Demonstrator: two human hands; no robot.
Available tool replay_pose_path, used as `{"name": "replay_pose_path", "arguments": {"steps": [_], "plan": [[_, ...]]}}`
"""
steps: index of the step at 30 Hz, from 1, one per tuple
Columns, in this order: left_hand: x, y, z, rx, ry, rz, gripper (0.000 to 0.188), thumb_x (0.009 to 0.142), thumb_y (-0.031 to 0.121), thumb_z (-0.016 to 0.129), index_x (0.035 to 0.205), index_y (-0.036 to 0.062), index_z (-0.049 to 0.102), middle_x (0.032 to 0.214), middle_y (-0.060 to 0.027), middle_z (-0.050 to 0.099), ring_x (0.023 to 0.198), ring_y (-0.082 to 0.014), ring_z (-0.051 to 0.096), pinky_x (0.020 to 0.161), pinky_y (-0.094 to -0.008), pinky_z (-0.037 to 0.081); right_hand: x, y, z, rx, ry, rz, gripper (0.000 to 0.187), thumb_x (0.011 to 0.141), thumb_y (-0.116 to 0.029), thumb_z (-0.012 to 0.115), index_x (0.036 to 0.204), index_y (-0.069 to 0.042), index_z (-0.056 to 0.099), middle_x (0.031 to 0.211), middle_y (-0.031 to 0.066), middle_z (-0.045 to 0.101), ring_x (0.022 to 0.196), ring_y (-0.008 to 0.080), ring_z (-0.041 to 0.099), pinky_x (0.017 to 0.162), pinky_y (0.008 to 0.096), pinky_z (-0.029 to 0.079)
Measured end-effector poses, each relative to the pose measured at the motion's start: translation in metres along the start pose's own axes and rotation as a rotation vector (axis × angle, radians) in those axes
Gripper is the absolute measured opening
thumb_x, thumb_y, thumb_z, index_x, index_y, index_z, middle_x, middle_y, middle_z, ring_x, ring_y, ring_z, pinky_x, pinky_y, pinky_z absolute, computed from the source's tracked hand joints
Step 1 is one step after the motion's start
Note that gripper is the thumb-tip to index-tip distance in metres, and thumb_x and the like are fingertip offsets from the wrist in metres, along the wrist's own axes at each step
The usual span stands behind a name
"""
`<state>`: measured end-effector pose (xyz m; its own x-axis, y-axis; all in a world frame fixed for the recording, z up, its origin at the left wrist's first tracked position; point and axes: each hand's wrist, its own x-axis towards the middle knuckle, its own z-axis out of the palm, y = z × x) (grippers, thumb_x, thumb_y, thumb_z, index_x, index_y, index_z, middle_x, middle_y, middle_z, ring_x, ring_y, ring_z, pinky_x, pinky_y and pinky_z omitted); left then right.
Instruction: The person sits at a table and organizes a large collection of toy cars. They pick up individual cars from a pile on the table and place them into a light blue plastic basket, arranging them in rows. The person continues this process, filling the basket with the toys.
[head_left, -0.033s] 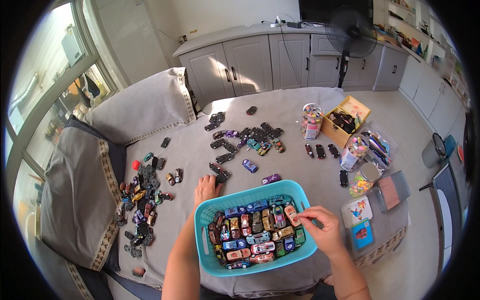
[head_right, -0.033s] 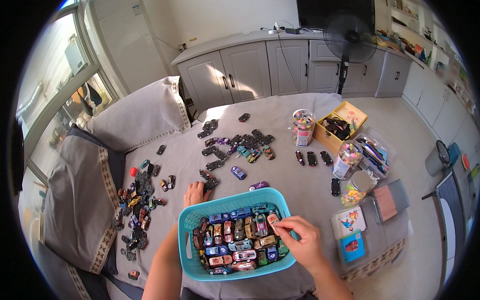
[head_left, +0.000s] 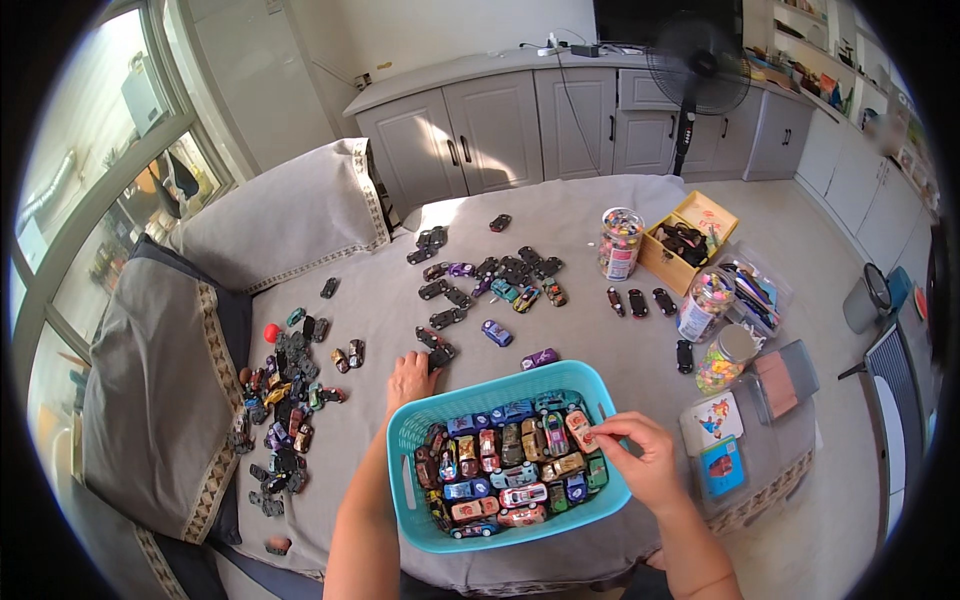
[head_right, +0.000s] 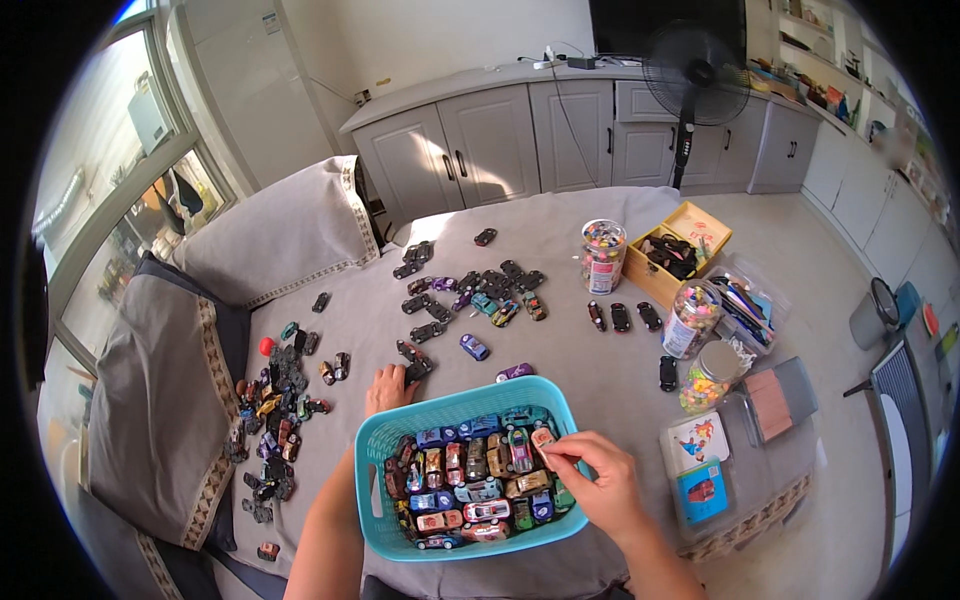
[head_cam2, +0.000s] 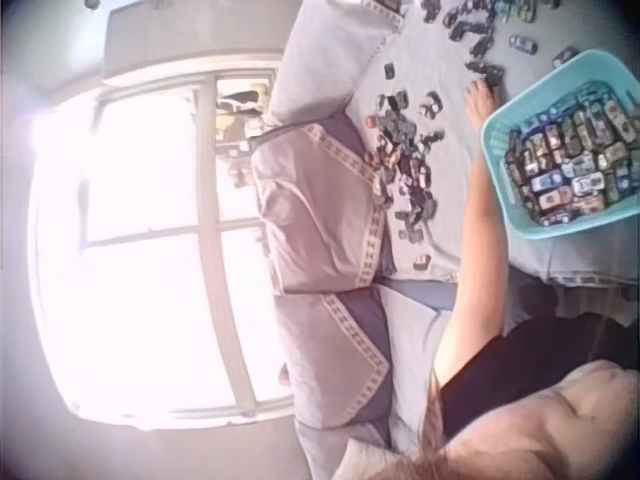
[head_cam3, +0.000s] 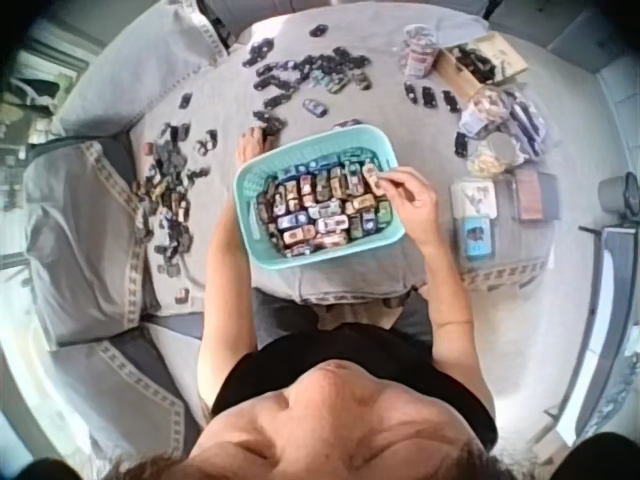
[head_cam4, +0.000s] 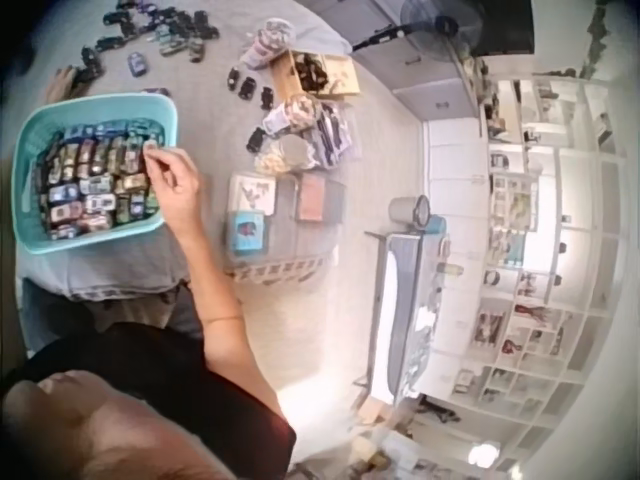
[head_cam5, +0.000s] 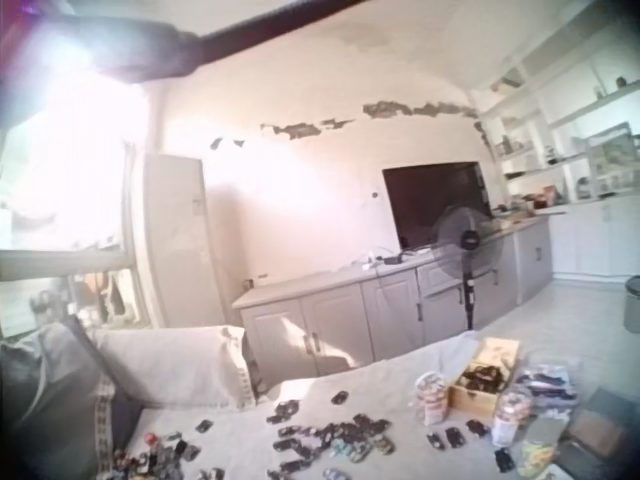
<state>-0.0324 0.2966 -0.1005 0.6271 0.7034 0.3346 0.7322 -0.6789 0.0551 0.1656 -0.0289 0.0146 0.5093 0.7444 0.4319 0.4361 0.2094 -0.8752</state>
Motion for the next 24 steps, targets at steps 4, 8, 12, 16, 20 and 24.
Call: {"name": "replay_pose_path", "arguments": {"steps": [4, 8, 12, 16, 20, 24], "plan": [[-0.004, -0.019, 0.001, -0.056, -0.137, -0.142, 0.035, 0.087, 0.03, 0.065, 0.109, 0.0077, 0.05, 0.102, -0.0139, 0.058, 0.088, -0.0367, 0.062, 0.068, -0.0483, 0.053, 0.001, -0.003, -0.003, 0.032, -0.029, -0.007, 0.014, 0.08, 0.003, 0.07, 0.093, -0.001, 0.07, 0.09, 0.009, 0.068, 0.08, 0.0166, 0.065, 0.07, 0.0271, 0.052], [-0.024, -0.049, -0.035, -0.143, 0.0, -0.314, 0.035, 0.087, 0.028, 0.064, 0.113, 0.0092, 0.048, 0.106, -0.0189, 0.058, 0.085, -0.0431, 0.062, 0.066, -0.0517, 0.049, 0.003, -0.008, -0.002, -0.007, -0.054, -0.072, 0.013, 0.081, 0.004, 0.068, 0.094, 0.0, 0.069, 0.09, 0.0098, 0.068, 0.081, 0.0198, 0.066, 0.071, 0.0291, 0.052], [-0.031, -0.042, -0.112, -0.326, 0.406, -0.121, 0.029, 0.09, 0.018, 0.064, 0.112, 0.0015, 0.055, 0.099, -0.0214, 0.063, 0.085, -0.0413, 0.063, 0.071, -0.0435, 0.05, -0.002, -0.006, -0.002, 0.018, -0.087, -0.047, 0.025, 0.081, 0.004, 0.068, 0.104, -0.003, 0.067, 0.098, 0.0097, 0.067, 0.085, 0.0222, 0.067, 0.074, 0.0315, 0.053], [-0.037, 0.066, -0.225, -0.702, -0.159, -0.279, 0.03, 0.093, 0.023, 0.064, 0.108, -0.0018, 0.058, 0.086, -0.0098, 0.062, 0.076, -0.0165, 0.056, 0.068, -0.0322, 0.046, -0.004, -0.016, -0.004, 0.019, -0.02, -0.003, 0.049, 0.079, 0.003, 0.07, 0.125, -0.008, 0.059, 0.12, 0.0101, 0.06, 0.094, 0.0229, 0.066, 0.08, 0.0333, 0.054], [-0.051, 0.124, -0.233, -0.813, -0.736, -0.121, 0.037, 0.097, 0.035, 0.057, 0.106, -0.0004, 0.062, 0.085, -0.0074, 0.062, 0.077, -0.0135, 0.052, 0.071, -0.0306, 0.045, -0.005, -0.026, 0.001, 0.005, -0.007, -0.181, 0.055, 0.078, 0.001, 0.071, 0.129, -0.014, 0.058, 0.128, 0.009, 0.055, 0.104, 0.0234, 0.063, 0.085, 0.0345, 0.053], [-0.055, 0.152, -0.221, -0.92, -0.969, -0.061, 0.049, 0.101, 0.044, 0.046, 0.106, -0.0015, 0.063, 0.087, -0.0076, 0.063, 0.081, -0.0142, 0.054, 0.075, -0.031, 0.046, -0.007, -0.017, -0.008, -0.109, -0.191, -0.32, 0.041, 0.078, -0.003, 0.071, 0.118, -0.013, 0.065, 0.115, 0.0052, 0.062, 0.106, 0.0253, 0.063, 0.086, 0.0374, 0.054]]}}
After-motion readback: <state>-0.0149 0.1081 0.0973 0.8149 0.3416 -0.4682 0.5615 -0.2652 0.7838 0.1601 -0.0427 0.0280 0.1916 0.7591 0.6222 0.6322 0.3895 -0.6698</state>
